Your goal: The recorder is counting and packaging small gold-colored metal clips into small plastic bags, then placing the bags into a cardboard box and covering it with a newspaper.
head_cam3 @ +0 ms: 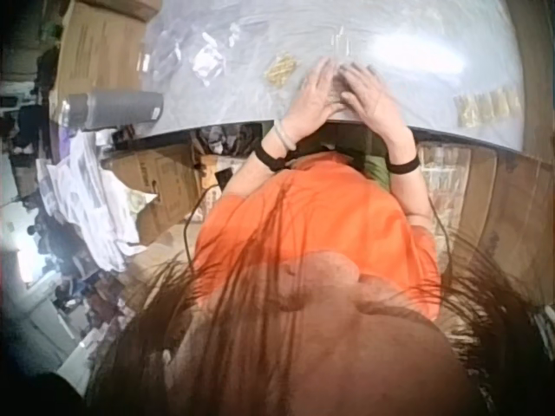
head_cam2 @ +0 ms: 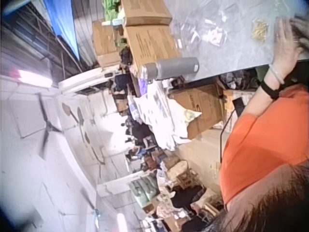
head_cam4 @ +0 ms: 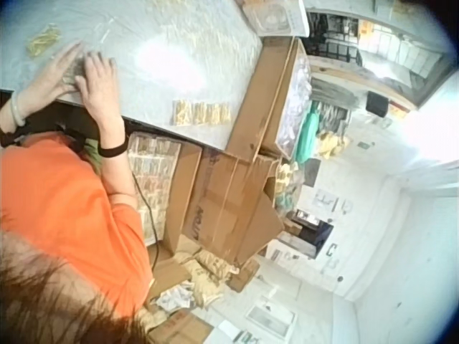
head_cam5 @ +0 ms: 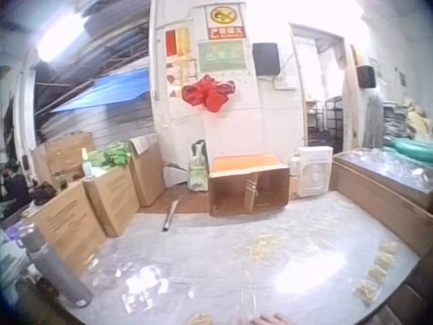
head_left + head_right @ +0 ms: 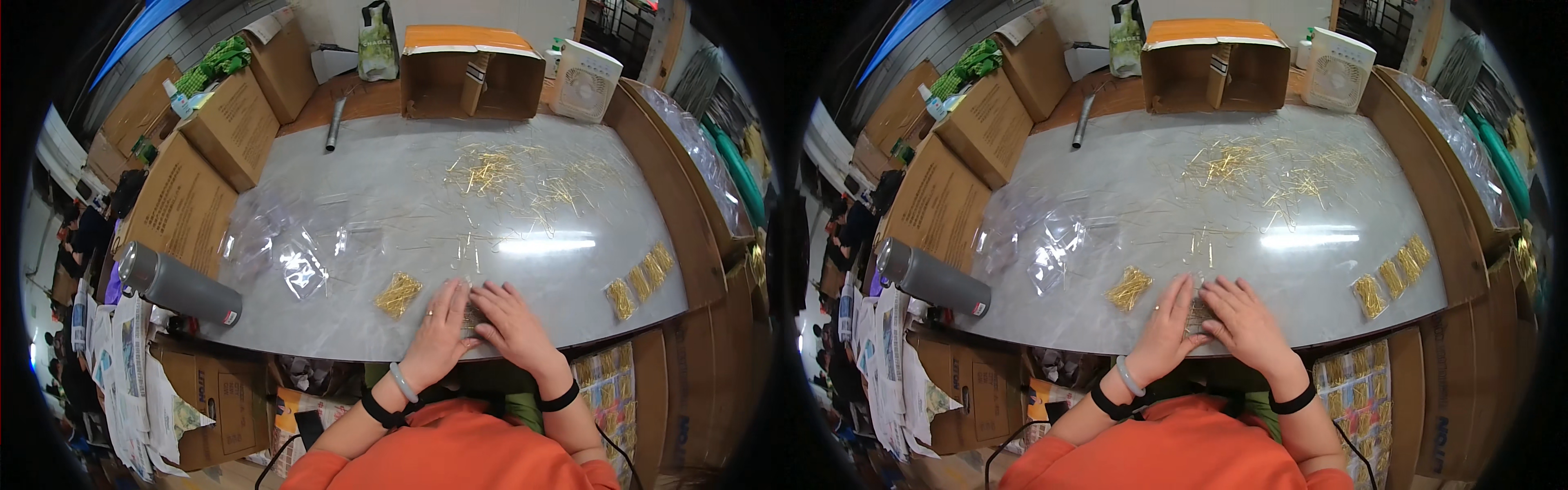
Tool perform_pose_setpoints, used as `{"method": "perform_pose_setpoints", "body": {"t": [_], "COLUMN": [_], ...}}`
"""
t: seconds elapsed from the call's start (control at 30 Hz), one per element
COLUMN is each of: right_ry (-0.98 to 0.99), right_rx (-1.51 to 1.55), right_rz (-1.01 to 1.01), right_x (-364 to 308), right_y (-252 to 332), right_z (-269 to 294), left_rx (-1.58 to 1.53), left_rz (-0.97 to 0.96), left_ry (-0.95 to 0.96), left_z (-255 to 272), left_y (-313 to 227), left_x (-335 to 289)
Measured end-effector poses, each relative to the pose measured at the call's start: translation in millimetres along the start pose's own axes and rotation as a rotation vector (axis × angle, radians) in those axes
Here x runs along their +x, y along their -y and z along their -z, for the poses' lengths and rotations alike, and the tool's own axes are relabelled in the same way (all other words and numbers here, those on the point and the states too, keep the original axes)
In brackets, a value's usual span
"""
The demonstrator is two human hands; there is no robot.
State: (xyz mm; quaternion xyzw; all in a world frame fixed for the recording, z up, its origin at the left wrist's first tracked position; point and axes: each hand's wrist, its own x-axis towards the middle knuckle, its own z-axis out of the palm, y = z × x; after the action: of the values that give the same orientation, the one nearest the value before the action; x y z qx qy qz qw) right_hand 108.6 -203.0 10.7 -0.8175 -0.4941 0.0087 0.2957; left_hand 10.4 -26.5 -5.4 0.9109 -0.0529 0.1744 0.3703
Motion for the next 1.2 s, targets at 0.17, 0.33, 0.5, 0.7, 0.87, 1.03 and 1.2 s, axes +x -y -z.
{"method": "perform_pose_setpoints", "body": {"t": [0.17, 0.33, 0.5, 0.7, 0.87, 1.03, 1.2], "right_ry": [-0.131, -0.130, -0.329, -0.326, -0.176, -0.149, -0.135], "right_rx": [0.007, -0.063, 0.203, 0.358, 0.126, -0.036, -0.049], "right_rz": [-0.079, -0.146, -0.225, -0.187, -0.122, -0.129, -0.047], "right_x": [-17, -23, -18, -2, -3, -2, -5], "right_y": [15, 2, 15, 27, 10, 22, 21], "right_z": [17, -2, -20, -30, -4, -16, -28], "left_rx": [0.245, 0.212, 0.040, -0.259, 0.011, 0.244, 0.013], "left_rz": [0.032, -0.069, -0.143, -0.111, 0.038, 0.172, 0.052], "left_ry": [0.048, 0.184, 0.256, 0.226, 0.062, 0.001, -0.019], "left_z": [6, 7, -1, 1, 19, 31, 11], "left_y": [3, 4, 10, 18, 2, -26, -30], "left_x": [-6, 4, 9, 16, -8, -31, -39]}}
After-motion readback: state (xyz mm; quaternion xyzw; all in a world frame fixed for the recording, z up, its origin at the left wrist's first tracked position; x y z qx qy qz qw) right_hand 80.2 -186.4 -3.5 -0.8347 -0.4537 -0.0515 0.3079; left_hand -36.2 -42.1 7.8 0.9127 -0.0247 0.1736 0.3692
